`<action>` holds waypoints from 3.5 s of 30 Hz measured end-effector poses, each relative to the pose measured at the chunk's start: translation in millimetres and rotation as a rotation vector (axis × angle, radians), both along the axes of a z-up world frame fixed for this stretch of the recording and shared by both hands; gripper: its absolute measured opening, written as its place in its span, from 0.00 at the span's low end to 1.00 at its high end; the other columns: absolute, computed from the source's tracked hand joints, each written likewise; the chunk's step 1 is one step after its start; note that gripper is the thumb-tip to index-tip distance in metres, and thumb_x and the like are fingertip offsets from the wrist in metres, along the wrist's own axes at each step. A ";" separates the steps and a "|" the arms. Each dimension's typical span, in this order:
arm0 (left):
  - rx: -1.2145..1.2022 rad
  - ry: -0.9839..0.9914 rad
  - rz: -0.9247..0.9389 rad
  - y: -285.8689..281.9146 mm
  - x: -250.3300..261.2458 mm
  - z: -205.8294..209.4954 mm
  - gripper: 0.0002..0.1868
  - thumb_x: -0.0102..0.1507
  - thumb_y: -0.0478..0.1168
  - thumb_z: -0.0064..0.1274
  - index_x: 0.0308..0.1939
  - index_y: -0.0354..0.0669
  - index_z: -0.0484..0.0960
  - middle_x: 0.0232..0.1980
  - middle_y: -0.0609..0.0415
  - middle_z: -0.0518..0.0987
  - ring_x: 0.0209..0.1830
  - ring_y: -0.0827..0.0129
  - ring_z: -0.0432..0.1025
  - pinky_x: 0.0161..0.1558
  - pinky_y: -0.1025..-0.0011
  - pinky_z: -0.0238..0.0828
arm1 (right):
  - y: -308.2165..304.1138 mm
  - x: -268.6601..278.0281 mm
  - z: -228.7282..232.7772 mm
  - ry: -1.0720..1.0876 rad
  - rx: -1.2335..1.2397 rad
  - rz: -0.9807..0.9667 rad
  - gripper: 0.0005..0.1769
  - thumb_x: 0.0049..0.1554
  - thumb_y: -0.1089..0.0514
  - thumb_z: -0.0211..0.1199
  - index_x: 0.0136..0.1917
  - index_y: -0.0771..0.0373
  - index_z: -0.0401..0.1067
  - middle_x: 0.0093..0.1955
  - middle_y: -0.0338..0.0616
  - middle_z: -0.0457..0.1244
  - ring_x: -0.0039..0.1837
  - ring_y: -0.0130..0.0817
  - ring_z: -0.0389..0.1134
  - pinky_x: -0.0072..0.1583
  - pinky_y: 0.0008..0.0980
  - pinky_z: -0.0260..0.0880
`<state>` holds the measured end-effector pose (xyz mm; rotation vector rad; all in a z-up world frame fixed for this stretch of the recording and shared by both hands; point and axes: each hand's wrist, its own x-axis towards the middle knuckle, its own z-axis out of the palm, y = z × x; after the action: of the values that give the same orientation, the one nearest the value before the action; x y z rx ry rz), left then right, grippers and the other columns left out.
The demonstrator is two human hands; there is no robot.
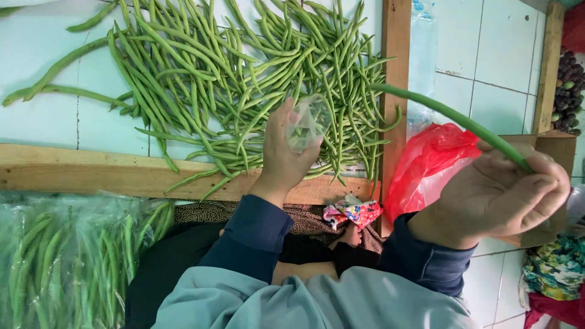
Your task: Bagging green beans into small plastic bags for retail packaging
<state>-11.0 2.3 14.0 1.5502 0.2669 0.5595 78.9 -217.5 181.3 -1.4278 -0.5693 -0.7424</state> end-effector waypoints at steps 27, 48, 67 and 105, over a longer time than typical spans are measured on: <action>0.034 -0.197 0.128 -3.2 13.1 -12.4 0.42 0.59 0.31 0.63 0.74 0.35 0.59 0.52 0.44 0.70 0.51 0.56 0.69 0.57 0.53 0.72 | 42.6 147.6 -220.8 0.695 -0.917 0.243 0.11 0.68 0.60 0.60 0.62 0.63 0.75 0.47 0.50 0.67 0.49 0.36 0.70 0.49 0.37 0.72; 0.078 -0.189 0.134 -3.8 13.1 -16.6 0.45 0.57 0.33 0.67 0.75 0.38 0.59 0.53 0.46 0.72 0.55 0.53 0.72 0.61 0.50 0.71 | 25.3 129.5 -289.0 0.342 -1.303 0.041 0.06 0.58 0.54 0.70 0.48 0.55 0.80 0.43 0.44 0.70 0.53 0.49 0.69 0.54 0.45 0.73; 0.154 -0.064 0.015 1.8 5.7 5.4 0.45 0.63 0.33 0.66 0.77 0.44 0.53 0.57 0.47 0.71 0.60 0.59 0.70 0.70 0.57 0.69 | 150.8 226.2 -297.1 0.244 -1.599 0.065 0.36 0.63 0.57 0.70 0.76 0.62 0.55 0.64 0.61 0.65 0.66 0.66 0.63 0.65 0.65 0.59; 0.166 -0.215 0.146 -8.3 13.2 -8.8 0.44 0.56 0.36 0.68 0.74 0.41 0.63 0.51 0.49 0.74 0.49 0.53 0.72 0.57 0.54 0.69 | -27.6 48.4 -180.9 0.821 -0.034 0.011 0.06 0.67 0.65 0.61 0.56 0.68 0.67 0.42 0.49 0.64 0.35 0.34 0.71 0.27 0.25 0.73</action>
<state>2.1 -6.0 5.2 1.6224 0.1729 0.8749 127.2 -245.1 0.5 -1.6036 0.0513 -0.0919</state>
